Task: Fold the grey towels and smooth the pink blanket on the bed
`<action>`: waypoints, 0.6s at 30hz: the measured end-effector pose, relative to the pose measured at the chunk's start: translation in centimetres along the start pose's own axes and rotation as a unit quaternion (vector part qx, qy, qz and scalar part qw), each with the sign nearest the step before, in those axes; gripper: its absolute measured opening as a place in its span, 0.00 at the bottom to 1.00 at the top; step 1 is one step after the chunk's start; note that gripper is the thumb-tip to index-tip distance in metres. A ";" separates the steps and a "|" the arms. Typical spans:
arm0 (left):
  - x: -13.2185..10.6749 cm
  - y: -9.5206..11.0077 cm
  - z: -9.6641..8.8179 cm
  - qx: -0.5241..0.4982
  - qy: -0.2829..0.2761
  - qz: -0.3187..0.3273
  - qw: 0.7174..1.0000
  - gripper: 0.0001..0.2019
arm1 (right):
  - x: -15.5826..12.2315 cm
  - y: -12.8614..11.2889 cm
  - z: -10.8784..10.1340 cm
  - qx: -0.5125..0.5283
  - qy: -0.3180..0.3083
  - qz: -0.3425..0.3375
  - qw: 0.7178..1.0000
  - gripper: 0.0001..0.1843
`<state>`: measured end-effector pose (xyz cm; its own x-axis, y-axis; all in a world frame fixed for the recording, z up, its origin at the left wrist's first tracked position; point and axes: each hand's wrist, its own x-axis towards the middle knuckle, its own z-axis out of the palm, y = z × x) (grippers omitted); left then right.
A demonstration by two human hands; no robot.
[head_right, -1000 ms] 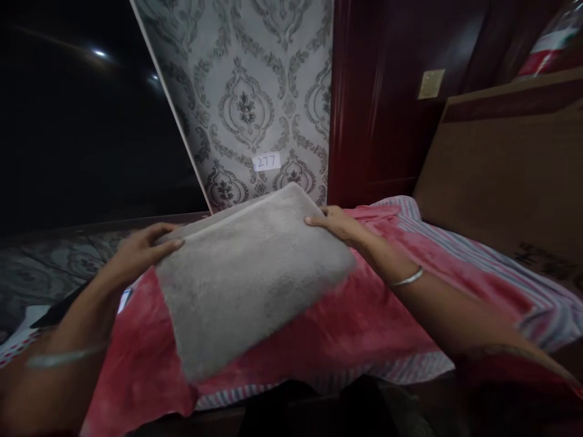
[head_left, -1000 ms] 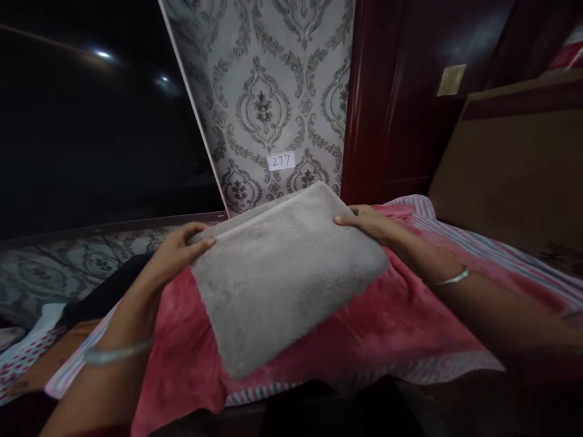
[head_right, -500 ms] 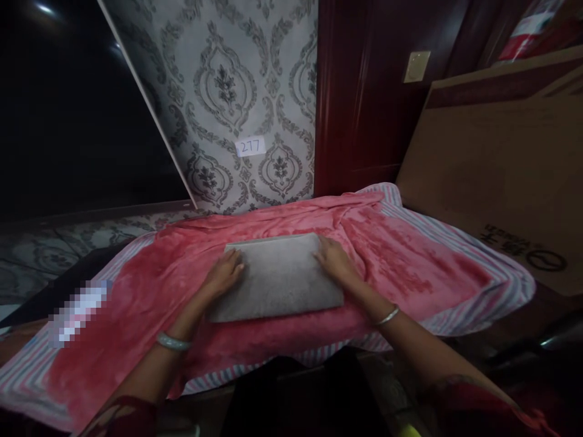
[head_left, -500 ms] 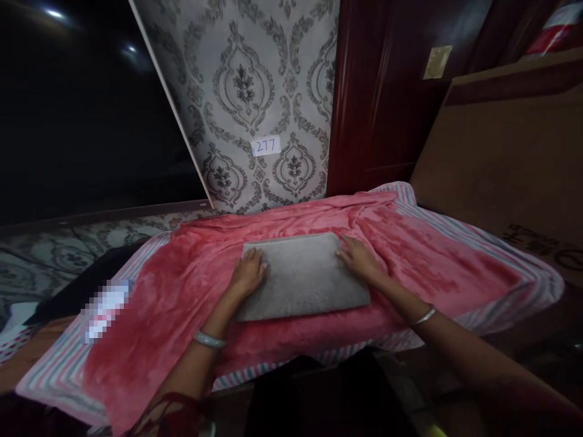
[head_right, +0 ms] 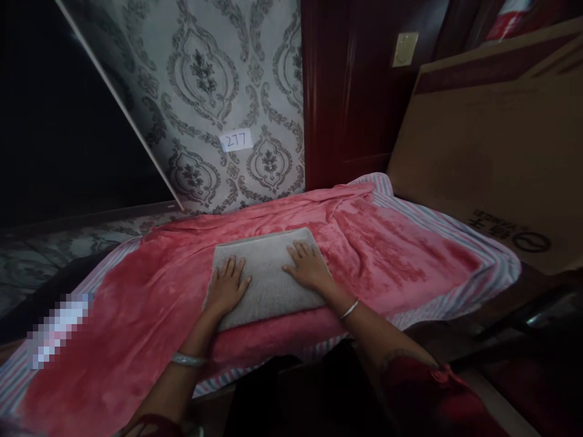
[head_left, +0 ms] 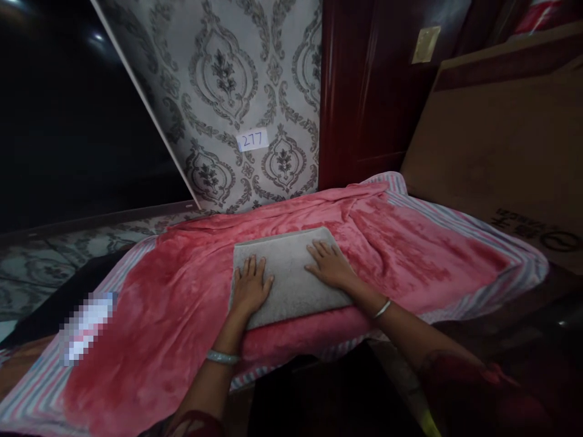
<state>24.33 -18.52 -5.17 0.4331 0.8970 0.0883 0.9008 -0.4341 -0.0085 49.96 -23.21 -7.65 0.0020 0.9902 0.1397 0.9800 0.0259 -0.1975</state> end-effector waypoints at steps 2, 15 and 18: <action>0.1 0.0 -0.2 0.003 0.002 0.000 1.000 0.31 | -0.2 2.1 -0.3 0.002 -0.006 0.041 0.999 0.38; 1.1 -0.2 -1.9 -0.023 -0.022 -0.012 0.999 0.29 | 0.8 1.7 -3.5 0.035 -0.025 0.091 0.995 0.36; 2.9 -0.1 -3.4 -0.045 0.014 -0.003 0.999 0.27 | 3.1 -1.3 -4.5 0.039 0.002 0.034 0.999 0.36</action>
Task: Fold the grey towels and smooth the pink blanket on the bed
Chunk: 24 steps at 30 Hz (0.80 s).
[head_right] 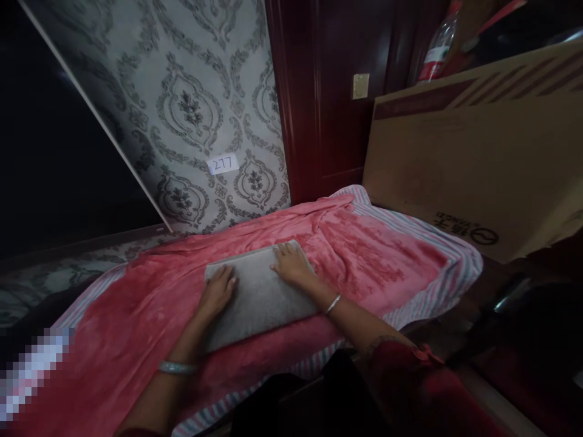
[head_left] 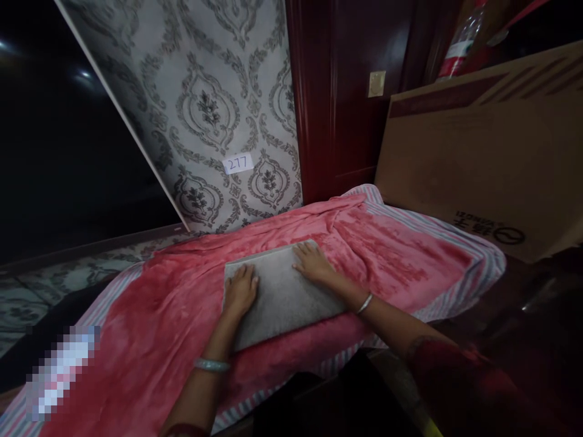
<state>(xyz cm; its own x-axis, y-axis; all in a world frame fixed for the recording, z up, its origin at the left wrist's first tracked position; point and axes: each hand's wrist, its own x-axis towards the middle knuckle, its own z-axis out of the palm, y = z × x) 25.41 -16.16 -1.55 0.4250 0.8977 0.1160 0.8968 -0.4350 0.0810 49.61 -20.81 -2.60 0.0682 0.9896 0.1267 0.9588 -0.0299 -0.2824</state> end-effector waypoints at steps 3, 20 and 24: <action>2.0 0.5 -0.2 0.012 0.022 0.035 0.999 0.26 | 1.9 -2.6 0.4 0.014 0.012 -0.040 0.999 0.34; 3.5 0.2 3.8 -0.006 0.086 0.008 0.996 0.26 | 3.0 -1.4 4.9 0.006 0.029 -0.023 0.999 0.33; 2.6 -0.7 2.7 -0.054 0.051 -0.020 0.997 0.27 | 2.9 -1.3 4.9 -0.007 0.017 -0.022 1.000 0.34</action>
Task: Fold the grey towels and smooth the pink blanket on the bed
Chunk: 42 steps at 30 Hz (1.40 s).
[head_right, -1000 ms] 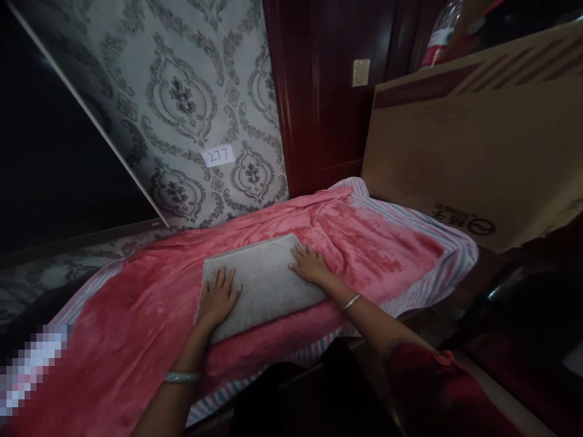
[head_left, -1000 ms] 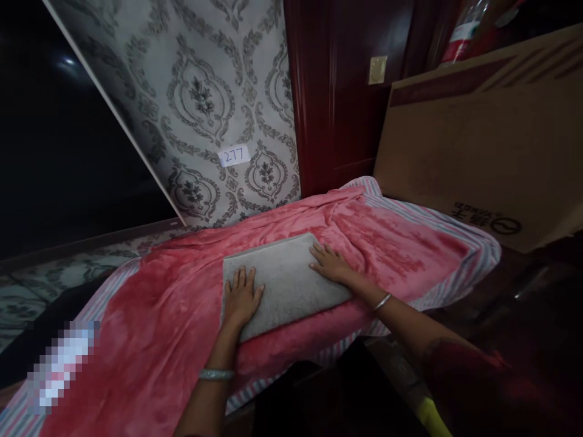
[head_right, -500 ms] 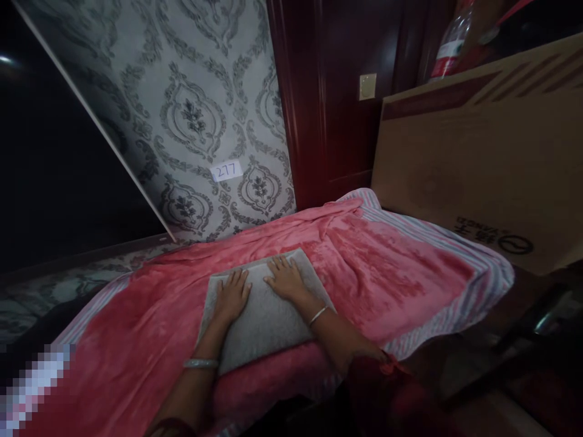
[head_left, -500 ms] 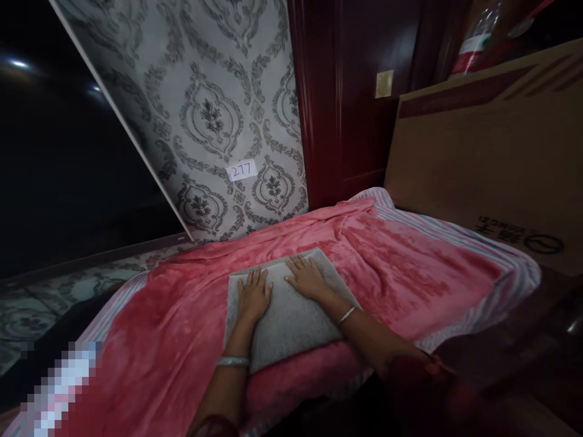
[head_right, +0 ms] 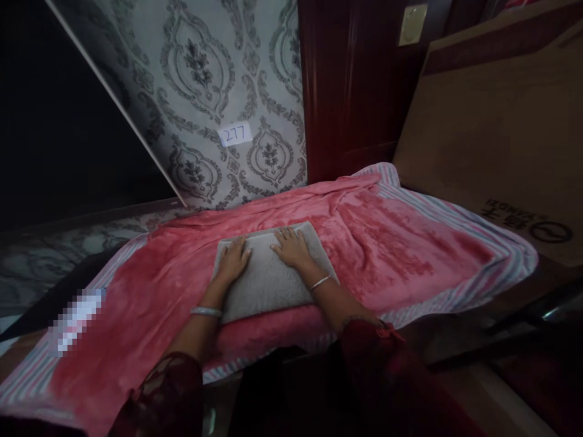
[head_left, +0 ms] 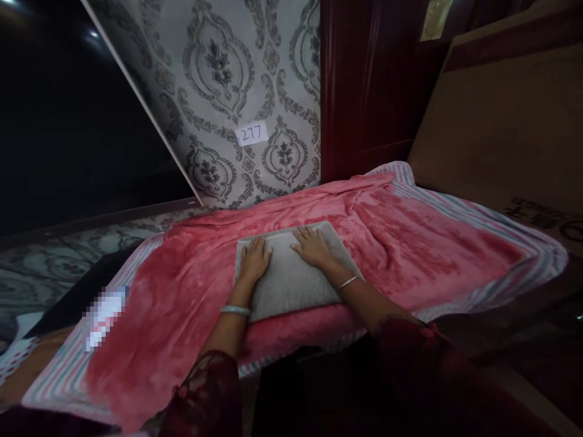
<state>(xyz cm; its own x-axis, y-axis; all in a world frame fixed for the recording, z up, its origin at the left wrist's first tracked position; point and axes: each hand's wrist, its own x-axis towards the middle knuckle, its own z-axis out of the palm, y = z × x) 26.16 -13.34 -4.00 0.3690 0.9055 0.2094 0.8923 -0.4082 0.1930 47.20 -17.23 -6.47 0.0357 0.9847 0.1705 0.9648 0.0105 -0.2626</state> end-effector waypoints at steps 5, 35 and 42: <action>-4.1 -2.6 0.0 -0.017 0.012 -0.039 0.999 0.26 | 0.1 0.1 0.1 -0.007 -0.012 0.001 1.000 0.34; -5.6 -6.8 4.0 -0.141 0.044 0.005 0.989 0.27 | -11.6 3.7 -1.0 -0.061 -0.011 0.068 0.996 0.36; -5.7 -6.2 3.2 -0.132 0.030 -0.010 0.991 0.28 | -8.0 -1.8 -3.9 -0.042 0.008 0.017 0.999 0.33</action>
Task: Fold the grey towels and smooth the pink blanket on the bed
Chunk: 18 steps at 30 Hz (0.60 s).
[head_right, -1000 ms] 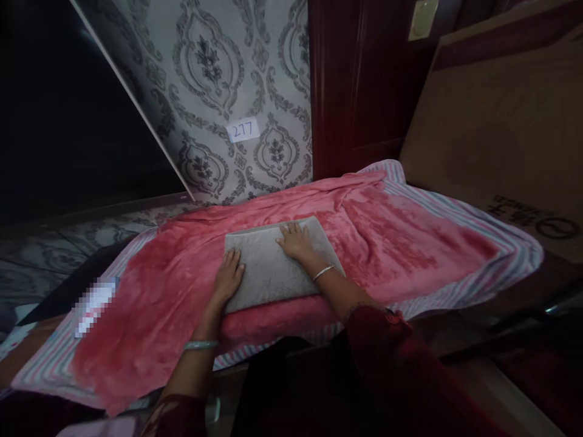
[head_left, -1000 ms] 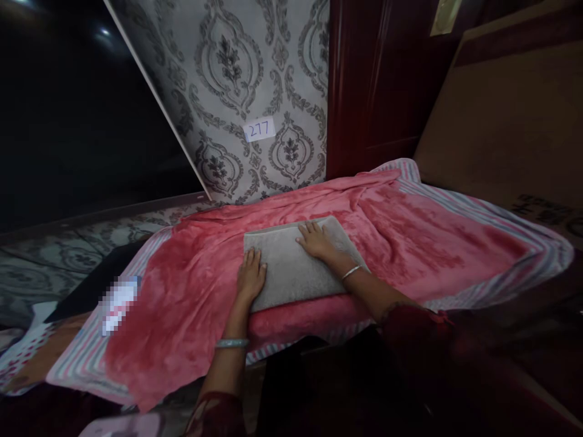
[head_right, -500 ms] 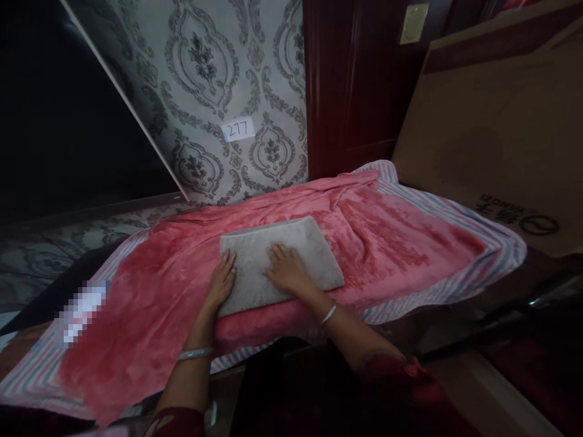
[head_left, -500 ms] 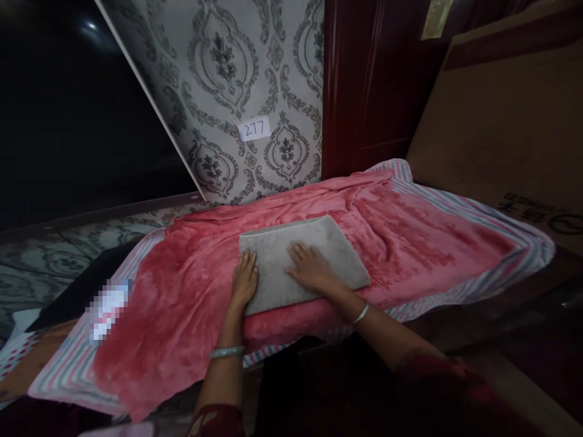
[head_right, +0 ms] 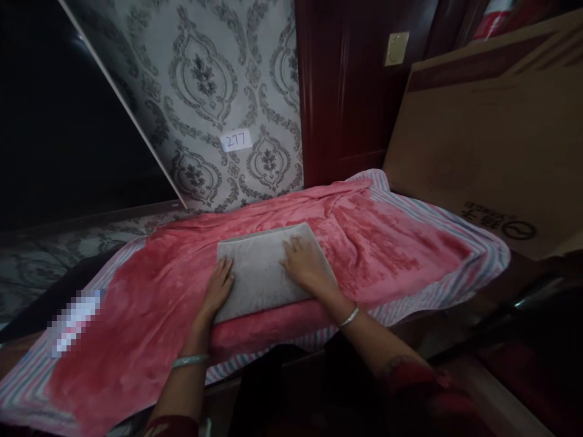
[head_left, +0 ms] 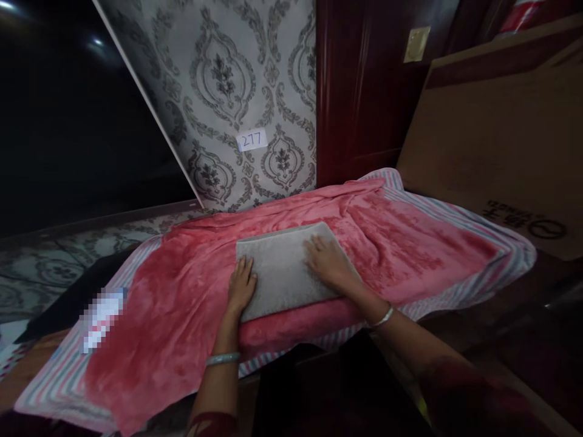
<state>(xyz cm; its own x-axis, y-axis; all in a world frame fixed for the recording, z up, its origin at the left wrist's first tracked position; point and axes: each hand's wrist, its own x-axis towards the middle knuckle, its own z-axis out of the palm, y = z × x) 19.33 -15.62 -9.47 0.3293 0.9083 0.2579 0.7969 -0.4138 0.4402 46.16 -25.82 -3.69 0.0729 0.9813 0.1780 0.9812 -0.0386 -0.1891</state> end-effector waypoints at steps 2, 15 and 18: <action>-0.1 0.3 -0.2 0.003 -0.006 0.003 1.000 0.28 | 2.0 -3.0 0.2 0.019 0.004 -0.063 0.998 0.33; 0.0 -0.6 -0.2 -0.004 -0.008 0.014 1.000 0.28 | 7.2 -1.5 4.0 0.045 -0.018 -0.065 0.997 0.34; 0.1 -0.8 0.0 -0.016 0.001 0.018 1.000 0.27 | 6.4 3.1 3.1 0.026 -0.015 0.014 0.999 0.34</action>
<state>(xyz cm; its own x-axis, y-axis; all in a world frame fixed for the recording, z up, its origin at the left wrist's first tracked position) 18.69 -15.15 -9.80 0.3568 0.8925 0.2759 0.7679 -0.4483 0.4576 49.14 -19.03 -6.14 0.0939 0.9853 0.1425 0.9683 -0.0570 -0.2434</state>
